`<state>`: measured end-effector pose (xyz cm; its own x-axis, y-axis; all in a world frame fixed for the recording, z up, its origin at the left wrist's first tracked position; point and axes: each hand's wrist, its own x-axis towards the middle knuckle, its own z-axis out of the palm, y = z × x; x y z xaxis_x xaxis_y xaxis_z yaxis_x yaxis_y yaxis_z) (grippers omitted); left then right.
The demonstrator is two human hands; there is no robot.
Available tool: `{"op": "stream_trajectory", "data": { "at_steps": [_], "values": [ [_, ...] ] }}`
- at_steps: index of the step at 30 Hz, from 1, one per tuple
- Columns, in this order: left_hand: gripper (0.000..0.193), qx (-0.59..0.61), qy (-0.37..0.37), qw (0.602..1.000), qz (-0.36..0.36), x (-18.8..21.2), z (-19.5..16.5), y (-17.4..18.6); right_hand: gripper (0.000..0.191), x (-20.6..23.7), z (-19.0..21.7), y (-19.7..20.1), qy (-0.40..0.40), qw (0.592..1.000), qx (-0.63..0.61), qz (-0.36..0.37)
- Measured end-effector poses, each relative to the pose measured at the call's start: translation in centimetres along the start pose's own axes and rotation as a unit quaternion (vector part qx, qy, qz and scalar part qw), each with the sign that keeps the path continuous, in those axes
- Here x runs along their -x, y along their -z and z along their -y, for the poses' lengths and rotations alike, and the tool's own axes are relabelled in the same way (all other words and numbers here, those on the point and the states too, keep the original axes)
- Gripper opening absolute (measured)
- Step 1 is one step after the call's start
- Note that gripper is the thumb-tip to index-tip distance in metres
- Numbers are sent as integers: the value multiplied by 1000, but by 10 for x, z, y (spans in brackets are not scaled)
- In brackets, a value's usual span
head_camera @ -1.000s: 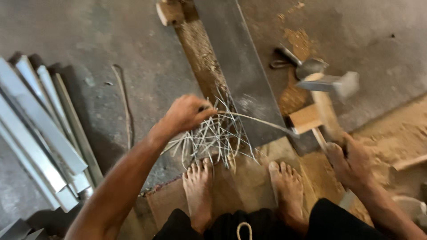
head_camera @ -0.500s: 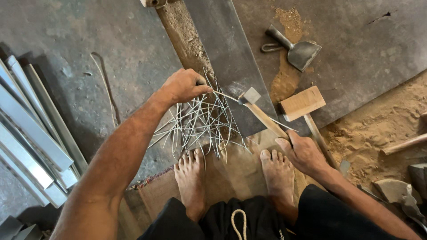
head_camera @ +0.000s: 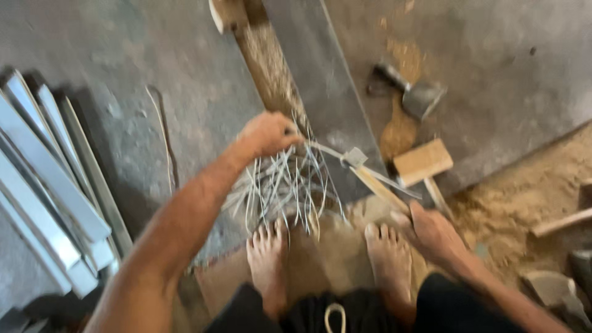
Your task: The person stands at a steel plate on the workshop floor and straightens pieces of wire by holding each piece against the plate and hammering it flat. They repeatedly pick wires from a pile, hammer them, and set the straightened pieces aside, working one piece at a time.
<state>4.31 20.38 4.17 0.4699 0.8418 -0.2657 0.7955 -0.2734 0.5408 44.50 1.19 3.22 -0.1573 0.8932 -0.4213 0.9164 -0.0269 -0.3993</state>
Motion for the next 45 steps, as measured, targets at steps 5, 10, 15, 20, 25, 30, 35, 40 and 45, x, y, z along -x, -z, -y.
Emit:
{"op": "stream_trajectory", "data": {
  "at_steps": [5,10,15,20,25,30,35,40,45],
  "values": [
    [31,-10,-89,994,-60,24,-36,14,31,1,41,39,-56,979,-172,-90],
    [25,-8,-145,981,-125,55,-90,26,30,-21,70,50,140,948,-123,-258],
    [11,32,-93,967,-236,94,-139,13,25,-39,84,39,-51,917,-367,-149],
    [41,76,-108,951,-279,136,-161,-14,37,-62,97,60,-28,850,-502,-158],
    [18,178,-31,980,86,134,-72,24,24,-43,98,68,-10,965,-219,144],
    [21,652,109,646,383,150,-24,-36,27,-16,121,50,82,802,-447,387],
    [24,753,139,633,114,184,17,-110,18,-36,146,33,21,908,-398,128],
    [45,73,316,936,-139,192,78,-116,19,-50,123,11,35,918,-388,68],
    [24,-75,464,816,-336,229,140,-107,21,-52,116,39,93,944,-288,-129]
  ]
}}
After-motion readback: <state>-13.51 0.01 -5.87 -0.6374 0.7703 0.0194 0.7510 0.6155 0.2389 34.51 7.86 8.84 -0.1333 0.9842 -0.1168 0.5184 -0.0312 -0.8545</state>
